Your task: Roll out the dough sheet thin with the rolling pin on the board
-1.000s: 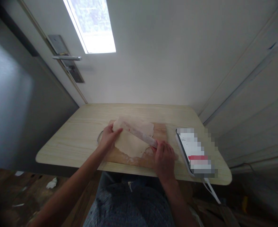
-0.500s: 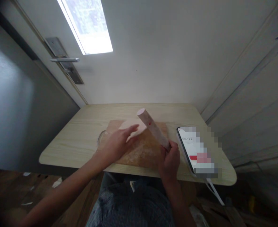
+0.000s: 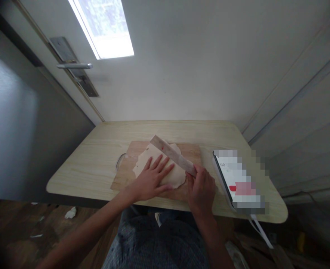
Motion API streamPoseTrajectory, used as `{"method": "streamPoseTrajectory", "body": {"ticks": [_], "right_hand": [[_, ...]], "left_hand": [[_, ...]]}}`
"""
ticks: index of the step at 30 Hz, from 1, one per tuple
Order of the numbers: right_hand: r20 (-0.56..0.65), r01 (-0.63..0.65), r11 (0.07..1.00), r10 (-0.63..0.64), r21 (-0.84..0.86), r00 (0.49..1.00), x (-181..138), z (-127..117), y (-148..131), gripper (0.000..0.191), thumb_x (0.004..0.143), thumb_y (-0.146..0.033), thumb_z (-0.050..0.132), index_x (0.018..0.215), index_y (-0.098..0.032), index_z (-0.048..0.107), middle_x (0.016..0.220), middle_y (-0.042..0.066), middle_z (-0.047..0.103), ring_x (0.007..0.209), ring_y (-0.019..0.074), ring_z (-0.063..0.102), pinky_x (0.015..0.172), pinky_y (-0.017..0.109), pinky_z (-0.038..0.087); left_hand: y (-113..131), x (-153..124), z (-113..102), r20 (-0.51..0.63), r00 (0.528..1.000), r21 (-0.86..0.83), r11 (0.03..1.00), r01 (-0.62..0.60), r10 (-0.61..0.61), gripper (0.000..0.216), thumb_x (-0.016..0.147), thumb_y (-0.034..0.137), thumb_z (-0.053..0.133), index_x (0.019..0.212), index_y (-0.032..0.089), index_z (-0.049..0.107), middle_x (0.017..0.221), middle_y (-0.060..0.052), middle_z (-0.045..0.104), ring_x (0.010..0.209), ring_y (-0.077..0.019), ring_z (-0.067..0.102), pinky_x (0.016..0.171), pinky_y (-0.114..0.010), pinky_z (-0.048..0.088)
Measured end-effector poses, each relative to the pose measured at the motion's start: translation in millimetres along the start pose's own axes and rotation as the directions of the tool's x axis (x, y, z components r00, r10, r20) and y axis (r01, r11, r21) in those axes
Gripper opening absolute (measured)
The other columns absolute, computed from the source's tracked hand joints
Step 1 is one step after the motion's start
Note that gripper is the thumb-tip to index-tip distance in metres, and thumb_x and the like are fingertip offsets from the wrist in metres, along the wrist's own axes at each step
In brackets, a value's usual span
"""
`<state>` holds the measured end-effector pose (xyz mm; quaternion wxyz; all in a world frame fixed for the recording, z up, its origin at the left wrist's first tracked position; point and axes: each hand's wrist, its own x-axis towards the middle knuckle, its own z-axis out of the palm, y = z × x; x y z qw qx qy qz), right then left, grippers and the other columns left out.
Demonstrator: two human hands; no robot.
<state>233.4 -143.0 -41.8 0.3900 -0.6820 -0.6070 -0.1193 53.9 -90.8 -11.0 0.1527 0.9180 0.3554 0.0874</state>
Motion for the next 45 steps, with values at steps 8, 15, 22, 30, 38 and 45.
{"method": "streamPoseTrajectory", "body": {"ticks": [8, 15, 22, 30, 38, 45], "right_hand": [[0.025, 0.031, 0.997, -0.03, -0.073, 0.999, 0.9, -0.1, 0.5, 0.032, 0.088, -0.039, 0.033, 0.1, -0.014, 0.049, 0.08, 0.011, 0.06, 0.071, 0.024, 0.053, 0.063, 0.033, 0.038], [0.011, 0.04, 0.996, -0.039, -0.084, 0.999, 0.7, 0.5, 0.6, 0.031, 0.087, -0.039, 0.036, 0.099, -0.014, 0.05, 0.079, 0.01, 0.06, 0.07, 0.0236, 0.053, 0.063, 0.033, 0.038], [0.035, 0.064, 0.994, -0.061, -0.09, 0.997, 0.9, 0.1, 0.5, 0.028, 0.087, -0.036, 0.037, 0.101, -0.015, 0.049, 0.082, 0.01, 0.06, 0.073, 0.0237, 0.054, 0.065, 0.034, 0.039], [0.05, 0.069, 0.993, -0.064, -0.1, 0.997, 1.3, -0.7, -0.8, 0.027, 0.086, -0.035, 0.037, 0.101, -0.015, 0.049, 0.08, 0.009, 0.06, 0.072, 0.0235, 0.054, 0.064, 0.034, 0.038], [0.046, 0.101, 0.986, -0.096, -0.133, 0.994, 3.1, -1.3, -2.0, 0.025, 0.087, -0.034, 0.037, 0.096, -0.015, 0.05, 0.078, 0.01, 0.06, 0.072, 0.0232, 0.053, 0.063, 0.032, 0.037], [0.047, 0.117, 0.986, -0.112, -0.121, 0.993, 3.2, -1.0, -1.3, 0.025, 0.086, -0.034, 0.037, 0.097, -0.015, 0.05, 0.078, 0.009, 0.06, 0.072, 0.0232, 0.054, 0.064, 0.033, 0.038]], "left_hand": [[-53.6, 22.2, -25.2, -0.243, 0.796, -0.675, 0.686, 0.271, -0.554, 0.034, 0.074, 0.014, 0.052, 0.108, 0.013, 0.056, 0.117, -0.012, 0.057, 0.109, -0.0228, 0.051, 0.095, -0.04, 0.037], [-74.6, 31.3, -49.7, 0.091, 0.775, -0.978, 0.091, 0.189, -0.625, 0.022, 0.064, 0.003, 0.057, 0.086, 0.008, 0.062, 0.084, -0.008, 0.066, 0.068, -0.0087, 0.059, 0.073, -0.022, 0.045], [-82.7, 21.3, -56.7, 0.163, 0.913, -0.909, 0.302, 0.287, -0.375, 0.026, 0.065, 0.018, 0.061, 0.089, 0.013, 0.068, 0.08, -0.006, 0.068, 0.063, -0.0127, 0.059, 0.061, -0.025, 0.044], [-87.8, 11.5, -59.0, 0.049, 0.908, -0.909, 0.358, 0.213, -0.415, 0.035, 0.057, 0.012, 0.067, 0.092, 0.014, 0.063, 0.092, -0.006, 0.065, 0.071, -0.0102, 0.059, 0.065, -0.022, 0.044], [-84.1, 9.2, -40.7, -0.052, 0.764, -0.836, 0.447, 0.319, -0.643, 0.021, 0.057, 0.013, 0.067, 0.077, 0.013, 0.059, 0.052, 0.003, 0.055, 0.044, -0.0069, 0.049, 0.042, -0.017, 0.035], [-84.5, 9.5, -31.9, -0.137, 0.782, -0.813, 0.52, 0.262, -0.608, 0.016, 0.06, 0.014, 0.065, 0.076, 0.012, 0.06, 0.05, 0.005, 0.052, 0.042, -0.0051, 0.044, 0.04, -0.016, 0.033]]}}
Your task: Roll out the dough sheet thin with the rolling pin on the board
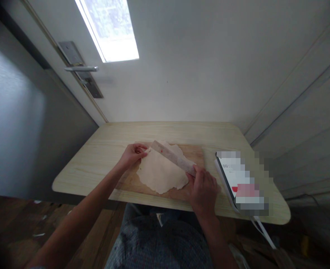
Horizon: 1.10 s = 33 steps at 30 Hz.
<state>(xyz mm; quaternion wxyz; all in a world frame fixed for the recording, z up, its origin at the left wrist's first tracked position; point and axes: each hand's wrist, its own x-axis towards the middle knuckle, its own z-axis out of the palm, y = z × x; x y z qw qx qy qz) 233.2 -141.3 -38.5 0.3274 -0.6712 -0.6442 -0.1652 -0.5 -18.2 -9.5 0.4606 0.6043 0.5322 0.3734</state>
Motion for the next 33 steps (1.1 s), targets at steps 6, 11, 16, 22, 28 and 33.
{"method": "streamPoseTrajectory", "body": {"ticks": [6, 11, 16, 22, 28, 33], "right_hand": [[-0.018, 0.017, 1.0, -0.017, -0.019, 1.0, 0.0, 0.1, 0.3, 0.025, 0.087, -0.033, 0.038, 0.096, -0.014, 0.051, 0.076, 0.009, 0.06, 0.07, 0.022, 0.054, 0.063, 0.032, 0.038], [-0.003, 0.013, 0.999, -0.013, -0.037, 1.0, -0.1, -0.9, -0.8, 0.026, 0.087, -0.034, 0.038, 0.095, -0.013, 0.051, 0.076, 0.008, 0.06, 0.07, 0.0221, 0.054, 0.063, 0.032, 0.037], [0.034, 0.041, 0.997, -0.039, -0.064, 0.999, -0.9, -0.1, -0.5, 0.028, 0.088, -0.034, 0.037, 0.096, -0.013, 0.053, 0.077, 0.008, 0.06, 0.071, 0.0214, 0.054, 0.065, 0.031, 0.037], [0.08, 0.138, 0.987, -0.131, -0.08, 0.988, 0.8, -0.4, 0.1, 0.029, 0.088, -0.033, 0.038, 0.094, -0.012, 0.057, 0.079, 0.009, 0.062, 0.074, 0.0215, 0.054, 0.067, 0.032, 0.036], [0.126, 0.313, 0.948, -0.318, 0.061, 0.94, 2.8, 0.3, -0.1, 0.025, 0.087, -0.031, 0.041, 0.095, -0.015, 0.059, 0.09, 0.007, 0.065, 0.082, 0.0199, 0.055, 0.082, 0.035, 0.035], [0.162, 0.277, 0.959, -0.283, 0.061, 0.945, -4.6, -1.8, -5.0, 0.03, 0.087, -0.036, 0.04, 0.098, -0.016, 0.059, 0.098, 0.008, 0.065, 0.091, 0.0205, 0.055, 0.089, 0.037, 0.033]], "left_hand": [[2.7, -7.8, 4.9, -0.033, 0.997, -0.075, 0.994, 0.073, -0.076, 0.042, 0.06, 0.018, 0.069, 0.099, 0.014, 0.054, 0.064, 0.002, 0.058, 0.051, -0.0085, 0.053, 0.045, -0.018, 0.039], [6.3, -17.8, 19.1, -0.178, 0.981, -0.072, 0.996, 0.06, -0.072, 0.04, 0.061, 0.015, 0.067, 0.098, 0.016, 0.055, 0.067, 0.0, 0.061, 0.056, -0.0114, 0.057, 0.047, -0.019, 0.04], [-3.5, -17.5, 17.8, -0.311, 0.949, -0.063, 0.997, 0.037, -0.055, 0.036, 0.06, 0.017, 0.067, 0.095, 0.016, 0.059, 0.065, 0.0, 0.062, 0.054, -0.0112, 0.056, 0.046, -0.019, 0.04], [-2.7, -27.2, -7.5, -0.43, 0.902, 0.088, 0.996, -0.016, 0.052, 0.036, 0.066, 0.016, 0.06, 0.101, 0.013, 0.057, 0.092, -0.008, 0.066, 0.071, -0.0148, 0.061, 0.062, -0.026, 0.05], [20.1, -58.2, 4.0, -0.199, 0.845, 0.531, 0.78, -0.332, 0.496, 0.02, 0.076, 0.014, 0.052, 0.095, 0.015, 0.058, 0.105, -0.009, 0.063, 0.101, -0.0197, 0.056, 0.089, -0.038, 0.044], [19.5, -85.9, 42.0, 0.158, 0.879, 0.745, 0.53, -0.405, 0.449, 0.026, 0.085, 0.027, 0.045, 0.106, 0.014, 0.055, 0.12, -0.012, 0.055, 0.112, -0.0223, 0.049, 0.098, -0.042, 0.037]]}}
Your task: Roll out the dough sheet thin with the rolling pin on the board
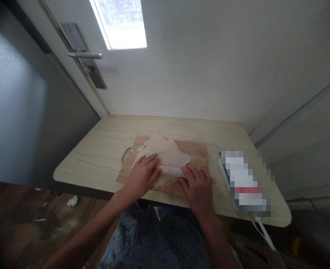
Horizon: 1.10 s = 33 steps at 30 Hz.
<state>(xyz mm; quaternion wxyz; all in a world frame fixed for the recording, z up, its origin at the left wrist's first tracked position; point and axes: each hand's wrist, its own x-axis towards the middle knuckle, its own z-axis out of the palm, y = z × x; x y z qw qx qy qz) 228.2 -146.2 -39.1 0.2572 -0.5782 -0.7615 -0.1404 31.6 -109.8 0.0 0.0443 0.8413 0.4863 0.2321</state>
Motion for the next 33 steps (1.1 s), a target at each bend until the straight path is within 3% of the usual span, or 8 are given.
{"method": "streamPoseTrajectory", "body": {"ticks": [5, 9, 15, 18, 21, 26, 29, 33], "right_hand": [[0.159, -0.011, 0.995, 0.027, -0.102, 0.987, 7.8, -6.7, -4.9, 0.04, 0.089, -0.035, 0.033, 0.12, -0.016, 0.05, 0.13, 0.01, 0.048, 0.119, 0.0245, 0.041, 0.092, 0.039, 0.032], [0.313, -0.048, 0.994, 0.077, -0.1, 0.947, 46.1, -1.3, 7.9, 0.043, 0.091, -0.035, 0.026, 0.126, -0.018, 0.046, 0.135, 0.009, 0.042, 0.124, 0.0231, 0.037, 0.095, 0.038, 0.032], [0.413, -0.143, 0.986, 0.167, -0.088, 0.896, 89.3, 17.4, 26.1, 0.046, 0.091, -0.035, 0.022, 0.122, -0.015, 0.05, 0.135, 0.011, 0.041, 0.126, 0.0225, 0.034, 0.099, 0.041, 0.03], [0.359, -0.158, 0.983, 0.183, -0.097, 0.915, 75.8, 13.0, 17.3, 0.045, 0.091, -0.031, 0.023, 0.122, -0.012, 0.05, 0.133, 0.012, 0.044, 0.124, 0.0221, 0.037, 0.099, 0.039, 0.031], [0.287, -0.178, 0.978, 0.202, -0.11, 0.936, 46.7, 0.7, 0.1, 0.044, 0.09, -0.029, 0.025, 0.119, -0.011, 0.053, 0.13, 0.011, 0.048, 0.121, 0.023, 0.041, 0.1, 0.041, 0.029], [0.207, -0.187, 0.979, 0.2, -0.084, 0.958, 7.3, -12.8, -18.3, 0.042, 0.09, -0.028, 0.027, 0.119, -0.01, 0.052, 0.126, 0.009, 0.053, 0.119, 0.0216, 0.043, 0.099, 0.041, 0.03], [0.203, -0.172, 0.982, 0.185, -0.082, 0.962, 10.8, -10.0, -15.0, 0.042, 0.09, -0.026, 0.026, 0.12, -0.011, 0.051, 0.128, 0.008, 0.051, 0.12, 0.0211, 0.041, 0.099, 0.04, 0.031], [0.274, -0.136, 0.987, 0.155, -0.087, 0.949, 49.9, 4.7, -0.2, 0.043, 0.091, -0.029, 0.024, 0.124, -0.016, 0.048, 0.134, 0.008, 0.044, 0.124, 0.0216, 0.037, 0.099, 0.041, 0.031]], "left_hand": [[3.8, 6.2, 9.4, 0.107, 0.994, 0.184, 0.983, -0.007, -0.013, 0.039, 0.09, 0.038, 0.031, 0.116, 0.013, 0.048, 0.128, -0.014, 0.048, 0.119, -0.0229, 0.043, 0.101, -0.04, 0.031], [-8.5, 44.0, 12.4, 0.157, 0.984, 0.242, 0.969, 0.046, -0.085, 0.043, 0.092, 0.04, 0.024, 0.114, 0.014, 0.049, 0.13, -0.014, 0.046, 0.121, -0.0243, 0.042, 0.096, -0.04, 0.035], [-21.6, 87.5, 16.2, 0.232, 0.96, 0.24, 0.966, 0.1, -0.157, 0.047, 0.091, 0.042, 0.022, 0.118, 0.013, 0.047, 0.129, -0.015, 0.047, 0.124, -0.0245, 0.037, 0.096, -0.039, 0.035], [-16.1, 73.0, 16.1, 0.178, 0.972, 0.257, 0.961, 0.101, -0.15, 0.047, 0.09, 0.043, 0.026, 0.121, 0.013, 0.046, 0.132, -0.015, 0.044, 0.125, -0.0266, 0.036, 0.097, -0.041, 0.034], [-2.7, 39.0, 14.4, 0.08, 0.988, 0.261, 0.96, 0.104, -0.129, 0.042, 0.09, 0.038, 0.028, 0.119, 0.014, 0.048, 0.132, -0.011, 0.045, 0.124, -0.0254, 0.037, 0.1, -0.043, 0.03], [18.5, -10.5, 10.2, 0.033, 0.984, 0.183, 0.969, 0.168, -0.177, 0.039, 0.09, 0.035, 0.031, 0.116, 0.015, 0.051, 0.125, -0.008, 0.053, 0.116, -0.0205, 0.047, 0.104, -0.043, 0.025], [19.4, -10.4, 11.9, 0.028, 0.978, 0.189, 0.962, 0.197, -0.206, 0.039, 0.09, 0.034, 0.03, 0.116, 0.015, 0.052, 0.126, -0.008, 0.053, 0.116, -0.0208, 0.047, 0.103, -0.043, 0.026], [2.1, 26.7, 17.2, 0.035, 0.975, 0.259, 0.944, 0.203, -0.219, 0.041, 0.09, 0.035, 0.027, 0.118, 0.014, 0.05, 0.131, -0.011, 0.047, 0.124, -0.0237, 0.038, 0.1, -0.042, 0.03]]}}
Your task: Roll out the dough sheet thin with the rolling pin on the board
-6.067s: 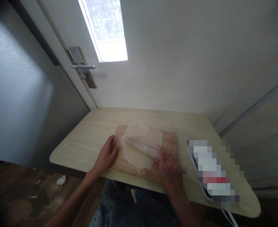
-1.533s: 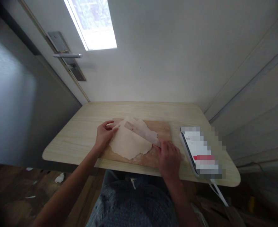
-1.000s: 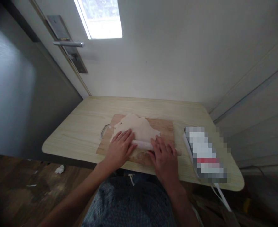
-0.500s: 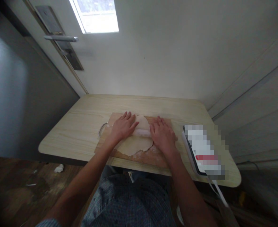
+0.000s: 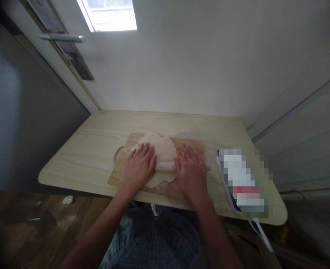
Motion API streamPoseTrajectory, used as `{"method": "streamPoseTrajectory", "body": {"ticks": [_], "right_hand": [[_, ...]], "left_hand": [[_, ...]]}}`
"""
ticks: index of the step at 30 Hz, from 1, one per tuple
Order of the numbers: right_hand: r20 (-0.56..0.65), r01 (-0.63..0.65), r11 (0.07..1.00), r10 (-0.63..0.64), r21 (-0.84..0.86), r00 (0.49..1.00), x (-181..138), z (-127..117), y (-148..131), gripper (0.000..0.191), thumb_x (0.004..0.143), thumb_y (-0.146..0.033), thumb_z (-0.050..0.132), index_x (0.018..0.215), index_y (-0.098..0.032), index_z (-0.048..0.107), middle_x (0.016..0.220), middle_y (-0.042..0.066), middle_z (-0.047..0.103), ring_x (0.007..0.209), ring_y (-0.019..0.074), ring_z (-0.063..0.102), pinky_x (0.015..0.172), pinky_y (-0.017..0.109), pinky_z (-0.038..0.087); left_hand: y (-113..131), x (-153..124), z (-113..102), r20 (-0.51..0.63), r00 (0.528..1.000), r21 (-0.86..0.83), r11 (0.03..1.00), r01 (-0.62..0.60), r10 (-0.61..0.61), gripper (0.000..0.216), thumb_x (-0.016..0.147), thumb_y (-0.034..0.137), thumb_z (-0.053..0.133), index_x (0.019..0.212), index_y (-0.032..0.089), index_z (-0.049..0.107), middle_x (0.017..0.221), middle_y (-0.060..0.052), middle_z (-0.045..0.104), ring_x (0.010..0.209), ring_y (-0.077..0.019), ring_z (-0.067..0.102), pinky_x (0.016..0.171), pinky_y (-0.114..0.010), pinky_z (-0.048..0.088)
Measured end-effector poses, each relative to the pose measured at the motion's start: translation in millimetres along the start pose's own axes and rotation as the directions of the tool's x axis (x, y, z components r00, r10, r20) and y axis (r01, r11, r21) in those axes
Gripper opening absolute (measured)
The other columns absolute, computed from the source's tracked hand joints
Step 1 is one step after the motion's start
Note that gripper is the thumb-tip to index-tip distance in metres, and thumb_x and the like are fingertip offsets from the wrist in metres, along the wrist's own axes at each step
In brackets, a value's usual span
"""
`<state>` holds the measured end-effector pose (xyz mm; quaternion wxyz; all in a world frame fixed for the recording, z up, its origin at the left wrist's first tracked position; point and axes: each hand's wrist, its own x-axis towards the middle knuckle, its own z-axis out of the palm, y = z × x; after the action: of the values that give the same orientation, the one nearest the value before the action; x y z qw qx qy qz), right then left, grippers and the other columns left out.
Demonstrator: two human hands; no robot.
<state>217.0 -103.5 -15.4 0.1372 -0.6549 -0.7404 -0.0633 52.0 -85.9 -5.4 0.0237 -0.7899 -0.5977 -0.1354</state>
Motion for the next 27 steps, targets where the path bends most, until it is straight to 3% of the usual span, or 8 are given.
{"method": "streamPoseTrajectory", "body": {"ticks": [4, 7, 10, 14, 20, 23, 27], "right_hand": [[0.129, -0.035, 0.999, 0.037, -0.018, 0.991, 50.3, 4.5, 7.9, 0.045, 0.09, -0.032, 0.026, 0.126, -0.015, 0.046, 0.136, 0.013, 0.039, 0.126, 0.0255, 0.033, 0.098, 0.043, 0.03], [0.185, -0.053, 0.998, 0.055, -0.017, 0.981, 64.9, 5.6, 10.3, 0.046, 0.089, -0.033, 0.027, 0.128, -0.014, 0.044, 0.137, 0.015, 0.037, 0.127, 0.0268, 0.032, 0.097, 0.043, 0.032], [0.13, -0.035, 0.999, 0.036, -0.014, 0.991, 50.2, 3.1, 7.0, 0.045, 0.09, -0.031, 0.025, 0.124, -0.015, 0.048, 0.136, 0.013, 0.039, 0.126, 0.0255, 0.033, 0.097, 0.042, 0.032], [0.021, -0.028, 0.999, 0.028, -0.028, 0.999, -0.7, -3.8, -4.8, 0.044, 0.09, -0.03, 0.025, 0.119, -0.014, 0.053, 0.134, 0.01, 0.043, 0.124, 0.025, 0.035, 0.102, 0.044, 0.025], [-0.043, 0.002, 1.0, -0.001, 0.02, 0.999, -67.2, -5.7, -14.1, 0.043, 0.091, -0.027, 0.024, 0.127, -0.015, 0.044, 0.136, 0.007, 0.042, 0.126, 0.0215, 0.034, 0.102, 0.044, 0.023], [-0.057, 0.013, 1.0, -0.012, 0.019, 0.998, -65.8, -2.4, -11.7, 0.044, 0.091, -0.028, 0.024, 0.129, -0.015, 0.041, 0.137, 0.007, 0.039, 0.128, 0.0218, 0.03, 0.101, 0.045, 0.023], [-0.061, 0.036, 0.999, -0.037, -0.009, 0.997, -21.3, 0.9, -6.3, 0.043, 0.09, -0.031, 0.026, 0.126, -0.019, 0.046, 0.138, 0.007, 0.039, 0.128, 0.0229, 0.029, 0.103, 0.047, 0.021]], "left_hand": [[-12.6, 51.2, 3.6, 0.086, 0.996, 0.013, 1.0, 0.014, -0.015, 0.045, 0.089, 0.039, 0.029, 0.119, 0.01, 0.048, 0.131, -0.017, 0.044, 0.125, -0.0286, 0.034, 0.097, -0.042, 0.034], [-17.2, 68.1, 2.7, 0.163, 0.986, -0.01, 1.0, 0.028, -0.026, 0.045, 0.089, 0.038, 0.031, 0.117, 0.008, 0.048, 0.131, -0.021, 0.043, 0.125, -0.0302, 0.035, 0.097, -0.043, 0.033], [-15.0, 55.6, 0.3, 0.152, 0.988, -0.012, 1.0, 0.0, 0.001, 0.042, 0.089, 0.037, 0.032, 0.115, 0.01, 0.049, 0.129, -0.019, 0.045, 0.124, -0.0286, 0.036, 0.098, -0.042, 0.033], [-6.6, 5.5, -2.1, 0.036, 0.999, -0.024, 0.999, -0.033, 0.034, 0.039, 0.089, 0.035, 0.031, 0.118, 0.015, 0.048, 0.132, -0.012, 0.045, 0.125, -0.0259, 0.035, 0.099, -0.041, 0.032], [3.3, -59.3, -1.3, -0.026, 0.999, -0.058, 0.998, -0.034, 0.033, 0.044, 0.089, 0.033, 0.03, 0.127, 0.014, 0.04, 0.138, -0.01, 0.037, 0.13, -0.0244, 0.026, 0.104, -0.047, 0.025], [5.3, -58.5, 0.1, -0.042, 0.999, -0.032, 0.999, -0.016, 0.015, 0.044, 0.089, 0.034, 0.029, 0.128, 0.015, 0.04, 0.138, -0.011, 0.037, 0.13, -0.0254, 0.027, 0.104, -0.052, 0.022], [2.2, -17.5, 3.2, -0.09, 0.996, 0.031, 0.999, 0.016, -0.014, 0.041, 0.089, 0.035, 0.029, 0.122, 0.019, 0.047, 0.136, -0.009, 0.04, 0.129, -0.0274, 0.028, 0.104, -0.054, 0.016]]}}
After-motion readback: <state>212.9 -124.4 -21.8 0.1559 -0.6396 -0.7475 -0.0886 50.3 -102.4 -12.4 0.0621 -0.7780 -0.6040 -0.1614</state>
